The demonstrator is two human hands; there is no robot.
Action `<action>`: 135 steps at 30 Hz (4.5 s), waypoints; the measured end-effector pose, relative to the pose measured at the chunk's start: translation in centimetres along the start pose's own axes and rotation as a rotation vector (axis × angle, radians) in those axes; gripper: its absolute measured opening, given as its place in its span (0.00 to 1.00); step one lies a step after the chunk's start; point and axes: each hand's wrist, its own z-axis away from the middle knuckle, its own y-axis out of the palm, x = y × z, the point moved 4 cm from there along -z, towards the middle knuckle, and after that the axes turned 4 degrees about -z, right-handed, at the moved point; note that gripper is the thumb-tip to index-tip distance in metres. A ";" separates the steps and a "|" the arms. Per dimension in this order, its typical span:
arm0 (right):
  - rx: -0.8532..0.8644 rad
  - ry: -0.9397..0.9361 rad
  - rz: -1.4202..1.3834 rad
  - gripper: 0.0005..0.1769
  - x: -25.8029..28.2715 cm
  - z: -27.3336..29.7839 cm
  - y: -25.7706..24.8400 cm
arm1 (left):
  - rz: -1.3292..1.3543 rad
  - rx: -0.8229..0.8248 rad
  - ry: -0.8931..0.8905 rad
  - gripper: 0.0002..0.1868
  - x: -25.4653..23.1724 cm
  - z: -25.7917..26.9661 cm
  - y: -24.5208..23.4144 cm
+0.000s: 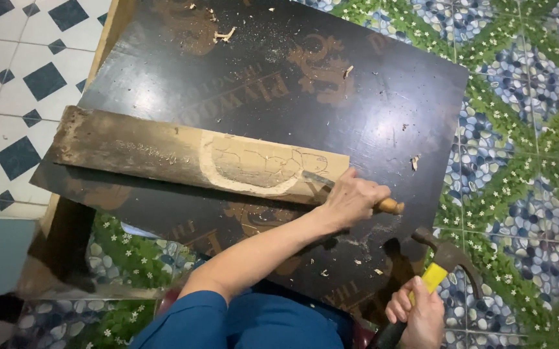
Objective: Carving a decorative pattern into a wooden plank using a hammer and chisel.
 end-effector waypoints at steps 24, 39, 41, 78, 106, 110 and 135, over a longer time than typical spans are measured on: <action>-0.034 0.008 -0.003 0.19 -0.2 -0.1 -0.1 | -0.038 -0.022 -0.210 0.11 0.1 0.2 -1.1; -0.022 -0.016 -0.015 0.18 0.7 0.9 1.1 | 0.116 0.197 -0.407 0.09 -0.8 2.0 -1.5; -0.096 -0.004 0.049 0.18 0.8 1.2 1.4 | 0.056 0.141 -0.255 0.09 -1.7 2.2 -1.2; -0.052 -0.030 0.010 0.15 1.8 -0.3 1.8 | 0.377 -0.203 -0.026 0.24 -2.4 -2.6 -4.7; 0.022 -0.046 0.135 0.14 2.6 0.6 3.9 | 1.209 -0.340 -0.536 0.10 6.2 -2.1 -12.8; 0.037 -0.034 0.121 0.13 2.3 0.4 3.9 | 1.132 -0.293 -0.586 0.13 6.5 -2.7 -12.5; 0.266 -0.236 0.195 0.12 8.9 2.6 11.4 | 1.115 -0.311 -1.087 0.16 14.2 -3.8 -9.0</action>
